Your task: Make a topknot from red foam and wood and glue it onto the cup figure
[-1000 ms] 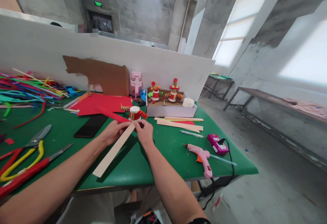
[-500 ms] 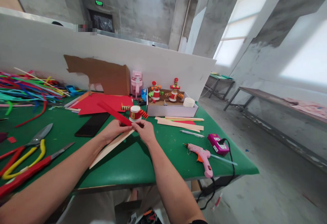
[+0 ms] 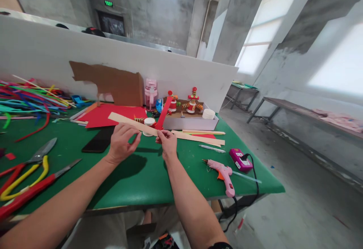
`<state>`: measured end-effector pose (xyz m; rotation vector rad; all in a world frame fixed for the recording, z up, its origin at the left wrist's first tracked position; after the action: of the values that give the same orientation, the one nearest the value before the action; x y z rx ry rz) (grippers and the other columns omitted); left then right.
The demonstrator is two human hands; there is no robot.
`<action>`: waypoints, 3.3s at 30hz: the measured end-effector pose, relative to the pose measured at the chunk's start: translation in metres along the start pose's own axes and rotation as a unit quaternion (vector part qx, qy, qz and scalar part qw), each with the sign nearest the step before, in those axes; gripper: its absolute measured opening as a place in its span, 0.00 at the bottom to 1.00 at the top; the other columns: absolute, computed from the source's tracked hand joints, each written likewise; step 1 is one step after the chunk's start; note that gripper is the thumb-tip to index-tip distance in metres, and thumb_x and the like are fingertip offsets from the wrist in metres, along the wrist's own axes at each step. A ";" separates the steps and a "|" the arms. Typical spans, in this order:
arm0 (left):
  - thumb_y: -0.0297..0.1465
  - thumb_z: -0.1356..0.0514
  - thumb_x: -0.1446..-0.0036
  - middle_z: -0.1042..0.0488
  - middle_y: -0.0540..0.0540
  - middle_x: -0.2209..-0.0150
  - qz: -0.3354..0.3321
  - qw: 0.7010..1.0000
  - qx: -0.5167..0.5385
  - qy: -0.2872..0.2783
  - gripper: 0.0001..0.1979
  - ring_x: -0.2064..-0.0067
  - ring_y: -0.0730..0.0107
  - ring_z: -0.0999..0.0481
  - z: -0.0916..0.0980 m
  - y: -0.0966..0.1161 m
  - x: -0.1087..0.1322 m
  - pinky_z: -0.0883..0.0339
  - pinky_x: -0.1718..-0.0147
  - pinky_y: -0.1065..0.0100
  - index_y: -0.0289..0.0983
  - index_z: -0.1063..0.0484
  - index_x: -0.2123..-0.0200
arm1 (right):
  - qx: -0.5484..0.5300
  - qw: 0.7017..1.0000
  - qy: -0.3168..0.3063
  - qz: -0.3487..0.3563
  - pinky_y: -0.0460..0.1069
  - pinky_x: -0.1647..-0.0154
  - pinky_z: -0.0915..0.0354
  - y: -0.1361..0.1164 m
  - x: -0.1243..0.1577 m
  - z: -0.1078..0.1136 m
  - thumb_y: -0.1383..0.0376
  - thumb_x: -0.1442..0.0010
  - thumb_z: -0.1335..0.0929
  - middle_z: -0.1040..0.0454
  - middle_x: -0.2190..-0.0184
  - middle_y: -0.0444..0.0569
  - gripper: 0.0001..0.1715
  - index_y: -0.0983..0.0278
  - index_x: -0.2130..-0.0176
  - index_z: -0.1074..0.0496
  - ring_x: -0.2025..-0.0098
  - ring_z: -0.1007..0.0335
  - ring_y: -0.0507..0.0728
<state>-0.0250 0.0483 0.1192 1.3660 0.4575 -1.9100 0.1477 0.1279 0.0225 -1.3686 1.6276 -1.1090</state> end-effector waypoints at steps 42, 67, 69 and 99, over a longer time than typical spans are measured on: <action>0.39 0.25 0.71 0.29 0.50 0.81 0.580 0.654 0.485 -0.039 0.22 0.78 0.74 0.32 -0.078 -0.060 0.058 0.36 0.79 0.70 0.32 0.26 0.75 | 0.053 0.997 -0.048 0.034 0.46 0.74 0.41 0.002 0.007 -0.016 0.52 0.62 0.24 0.29 0.79 0.40 0.21 0.64 0.74 0.28 0.77 0.40 0.48; 0.28 0.37 0.47 0.32 0.52 0.82 0.464 0.864 0.149 -0.126 0.07 0.79 0.74 0.34 -0.060 -0.142 -0.061 0.38 0.74 0.71 0.32 0.30 0.75 | 0.081 0.995 -0.026 0.055 0.43 0.80 0.43 0.013 -0.001 -0.015 0.50 0.45 0.32 0.30 0.80 0.41 0.19 0.62 0.73 0.26 0.82 0.42 0.47; 0.31 0.35 0.49 0.32 0.50 0.83 0.385 0.900 0.054 -0.197 0.09 0.78 0.68 0.31 -0.064 -0.135 -0.073 0.39 0.73 0.69 0.34 0.29 0.77 | 0.072 0.996 -0.022 0.050 0.43 0.81 0.43 0.013 -0.001 -0.014 0.50 0.46 0.32 0.30 0.81 0.41 0.18 0.62 0.74 0.27 0.83 0.43 0.47; 0.44 0.38 0.51 0.26 0.46 0.79 0.274 0.949 0.108 -0.112 0.15 0.74 0.62 0.28 -0.036 -0.053 -0.044 0.37 0.72 0.67 0.38 0.24 0.76 | -0.104 0.989 -0.082 -0.065 0.45 0.75 0.30 0.021 0.000 -0.025 0.49 0.44 0.28 0.24 0.74 0.46 0.20 0.64 0.68 0.27 0.78 0.31 0.49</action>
<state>-0.0332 0.1229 0.1399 1.2255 -0.2349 -1.6429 0.1173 0.1333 0.0121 -1.6753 1.5869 -0.8918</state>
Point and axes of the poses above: each hand's wrist, its own x-axis away from the middle knuckle, its own z-axis out of the back of the hand, y = z × x, the point moved 8 cm from there along -x, towards the middle knuckle
